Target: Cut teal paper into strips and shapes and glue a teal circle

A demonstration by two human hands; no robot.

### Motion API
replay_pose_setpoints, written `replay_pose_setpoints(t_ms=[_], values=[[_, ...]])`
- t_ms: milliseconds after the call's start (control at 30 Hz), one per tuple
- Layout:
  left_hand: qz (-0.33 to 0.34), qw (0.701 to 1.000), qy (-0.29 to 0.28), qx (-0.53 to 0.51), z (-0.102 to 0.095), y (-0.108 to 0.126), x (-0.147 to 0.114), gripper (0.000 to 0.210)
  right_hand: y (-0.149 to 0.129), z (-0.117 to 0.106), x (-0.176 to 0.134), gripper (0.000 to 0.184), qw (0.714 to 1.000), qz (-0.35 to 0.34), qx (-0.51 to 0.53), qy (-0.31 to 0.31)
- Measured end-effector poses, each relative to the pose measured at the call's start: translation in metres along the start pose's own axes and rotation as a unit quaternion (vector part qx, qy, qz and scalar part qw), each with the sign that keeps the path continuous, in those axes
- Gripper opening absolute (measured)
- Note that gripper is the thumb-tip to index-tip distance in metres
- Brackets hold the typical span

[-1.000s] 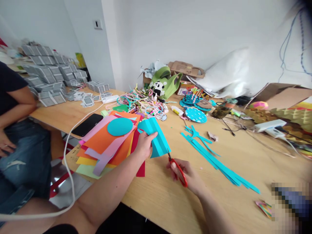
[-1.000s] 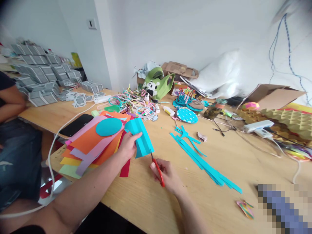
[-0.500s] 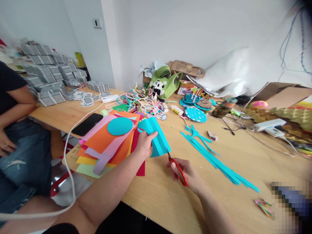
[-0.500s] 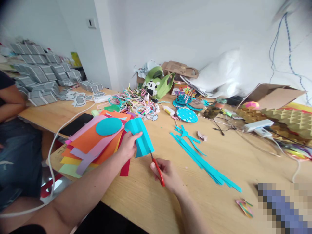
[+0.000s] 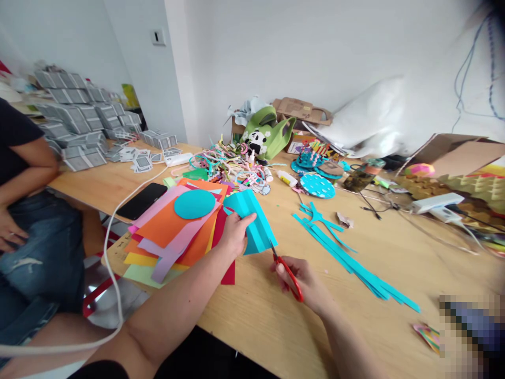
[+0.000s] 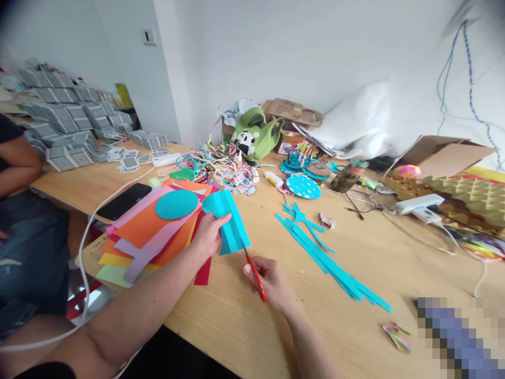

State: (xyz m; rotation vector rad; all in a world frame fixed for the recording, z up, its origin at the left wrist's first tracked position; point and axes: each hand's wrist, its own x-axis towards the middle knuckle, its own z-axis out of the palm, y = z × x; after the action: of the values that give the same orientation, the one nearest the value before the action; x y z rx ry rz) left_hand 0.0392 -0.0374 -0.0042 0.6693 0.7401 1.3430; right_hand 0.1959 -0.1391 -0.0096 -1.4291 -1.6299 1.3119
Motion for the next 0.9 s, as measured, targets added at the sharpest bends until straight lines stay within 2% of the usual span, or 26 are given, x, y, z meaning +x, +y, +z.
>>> replay_pose_setpoints(t_ms=[900], values=[[-0.004, 1.0, 0.0, 0.011, -0.0046, -0.0036, 0.0041, 0.03, -0.0019, 0.0044, 0.001, 0.047, 0.998, 0.058, 0.016, 0.03]])
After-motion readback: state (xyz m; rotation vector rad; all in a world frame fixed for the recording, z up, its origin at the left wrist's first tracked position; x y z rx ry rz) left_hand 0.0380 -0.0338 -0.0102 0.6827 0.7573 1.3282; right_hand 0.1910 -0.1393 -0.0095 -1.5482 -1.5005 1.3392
